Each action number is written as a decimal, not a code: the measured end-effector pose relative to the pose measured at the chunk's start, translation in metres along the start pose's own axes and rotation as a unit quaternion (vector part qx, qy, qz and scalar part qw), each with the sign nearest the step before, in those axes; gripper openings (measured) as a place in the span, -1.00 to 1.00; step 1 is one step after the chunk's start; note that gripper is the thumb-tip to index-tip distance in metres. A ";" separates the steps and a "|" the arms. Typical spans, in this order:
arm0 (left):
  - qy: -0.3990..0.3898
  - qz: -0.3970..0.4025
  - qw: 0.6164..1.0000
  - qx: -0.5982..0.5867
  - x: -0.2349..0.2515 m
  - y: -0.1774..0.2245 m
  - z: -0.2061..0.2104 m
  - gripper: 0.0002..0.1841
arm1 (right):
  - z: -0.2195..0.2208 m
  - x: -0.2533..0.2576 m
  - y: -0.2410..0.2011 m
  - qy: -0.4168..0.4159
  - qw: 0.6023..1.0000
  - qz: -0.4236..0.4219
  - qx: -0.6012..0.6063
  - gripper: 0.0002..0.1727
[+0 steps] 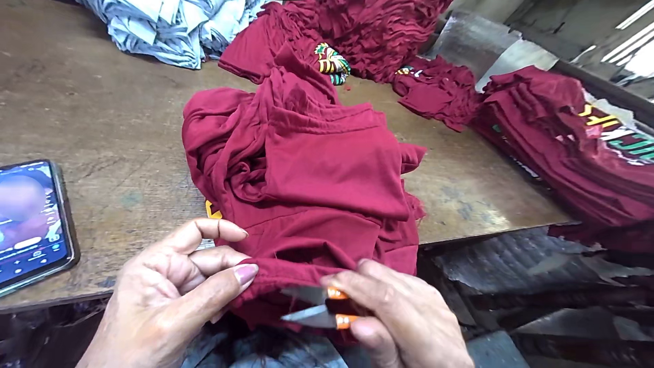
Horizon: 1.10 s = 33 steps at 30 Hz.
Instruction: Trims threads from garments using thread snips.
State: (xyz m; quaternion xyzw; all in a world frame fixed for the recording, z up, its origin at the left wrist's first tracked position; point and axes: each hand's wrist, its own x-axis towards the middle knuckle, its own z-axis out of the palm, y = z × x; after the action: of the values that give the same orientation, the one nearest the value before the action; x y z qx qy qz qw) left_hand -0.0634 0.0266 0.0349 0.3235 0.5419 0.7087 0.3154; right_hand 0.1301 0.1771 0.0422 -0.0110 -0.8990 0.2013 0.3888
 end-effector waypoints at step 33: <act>-0.007 0.012 1.000 0.015 -0.001 -0.002 0.003 -0.60 | 0.002 -0.009 0.004 0.008 0.994 -0.002 -0.108 -0.62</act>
State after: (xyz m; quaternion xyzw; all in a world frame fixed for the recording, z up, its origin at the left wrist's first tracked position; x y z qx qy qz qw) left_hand -0.0606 0.0278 0.0335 0.3395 0.5468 0.7018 0.3053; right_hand 0.1343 0.1784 0.0329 -0.0530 -0.9123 0.1023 0.3929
